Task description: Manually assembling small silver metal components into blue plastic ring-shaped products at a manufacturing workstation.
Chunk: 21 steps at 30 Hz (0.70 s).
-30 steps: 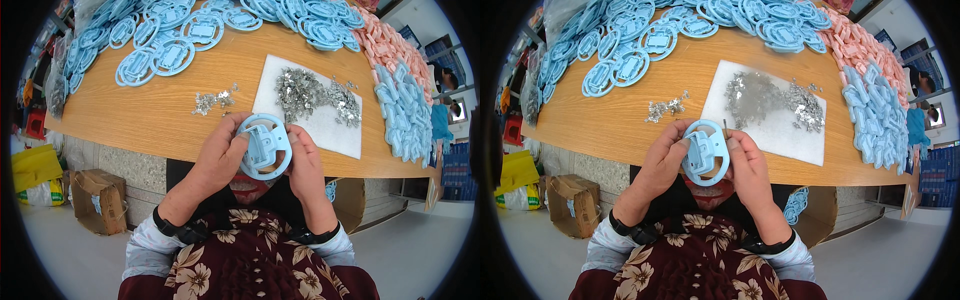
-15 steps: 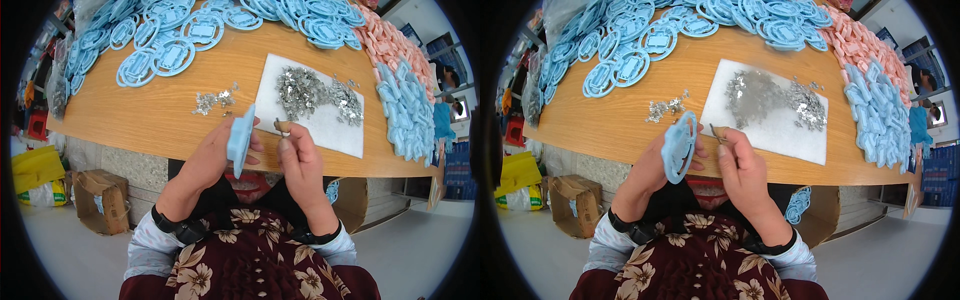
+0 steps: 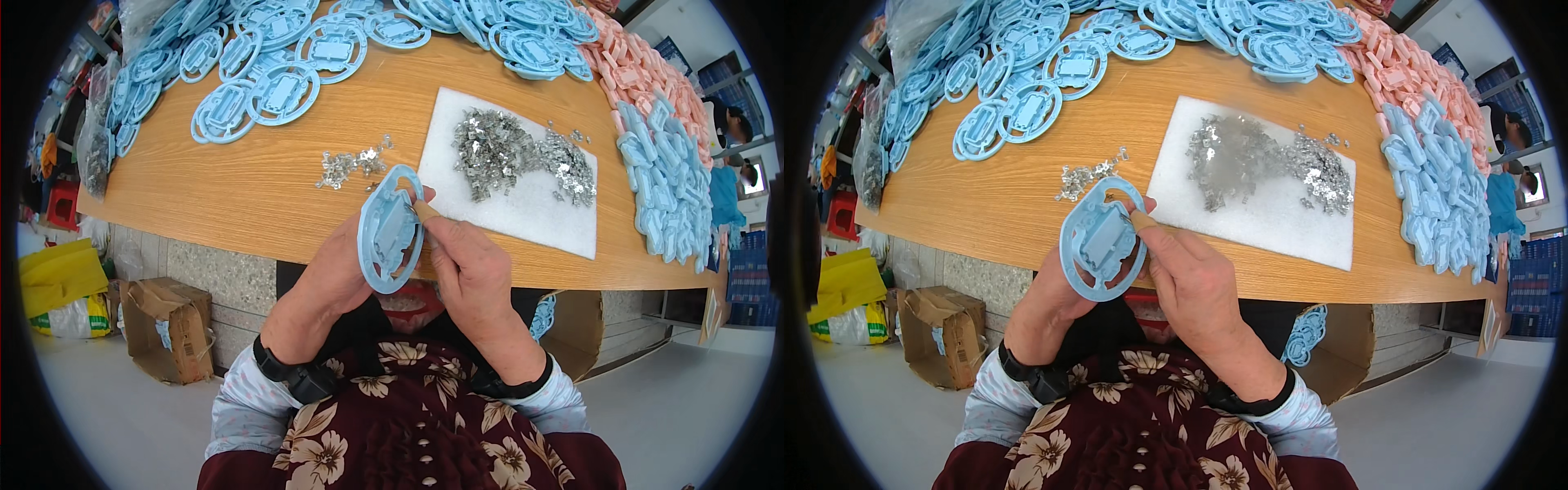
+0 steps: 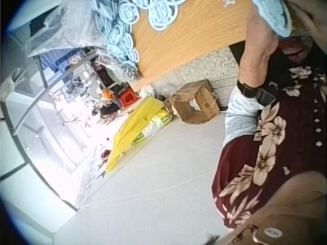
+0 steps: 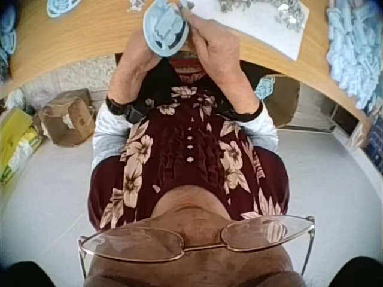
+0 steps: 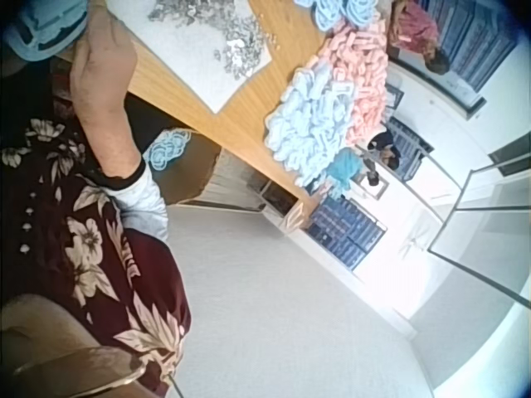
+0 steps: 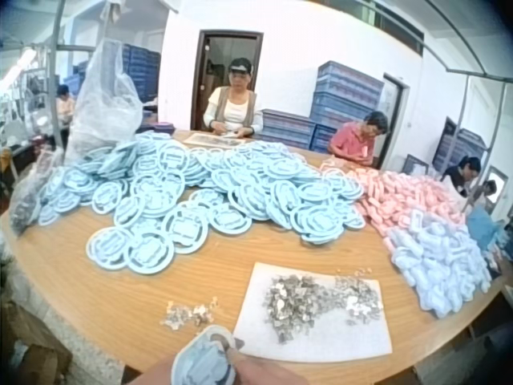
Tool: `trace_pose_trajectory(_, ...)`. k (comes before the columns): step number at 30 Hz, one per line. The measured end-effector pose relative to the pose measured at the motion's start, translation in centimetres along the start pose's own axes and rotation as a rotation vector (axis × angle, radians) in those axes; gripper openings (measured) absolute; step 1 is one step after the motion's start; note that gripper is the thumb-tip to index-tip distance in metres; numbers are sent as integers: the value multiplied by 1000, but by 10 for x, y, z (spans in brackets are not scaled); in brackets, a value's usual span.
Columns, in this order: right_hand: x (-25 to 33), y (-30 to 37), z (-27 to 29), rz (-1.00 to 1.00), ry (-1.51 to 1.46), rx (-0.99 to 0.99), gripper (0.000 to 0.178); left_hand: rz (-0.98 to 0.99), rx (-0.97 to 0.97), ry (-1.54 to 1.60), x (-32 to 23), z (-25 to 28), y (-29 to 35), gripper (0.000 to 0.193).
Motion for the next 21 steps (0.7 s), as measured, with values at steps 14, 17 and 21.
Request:
trace_pose_trajectory(14,0,6,13,36,-171,-103,24,39,205,258,0,15,-10,53)
trace_pose_trajectory(17,3,10,26,-112,-229,-55,20,55,311,212,0,16,-14,56)
trace_pose_trajectory(21,0,10,36,-41,-168,-61,17,104,406,236,3,17,-14,58)
Point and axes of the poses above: each hand's wrist, its own y-axis away from the middle knuckle, its own z-axis out of the back of the hand, x = y × z, the point moved 2 cm from there along -y, towards the middle knuckle, and after that the axes turned 6 degrees about z, right-handed, at the moved point
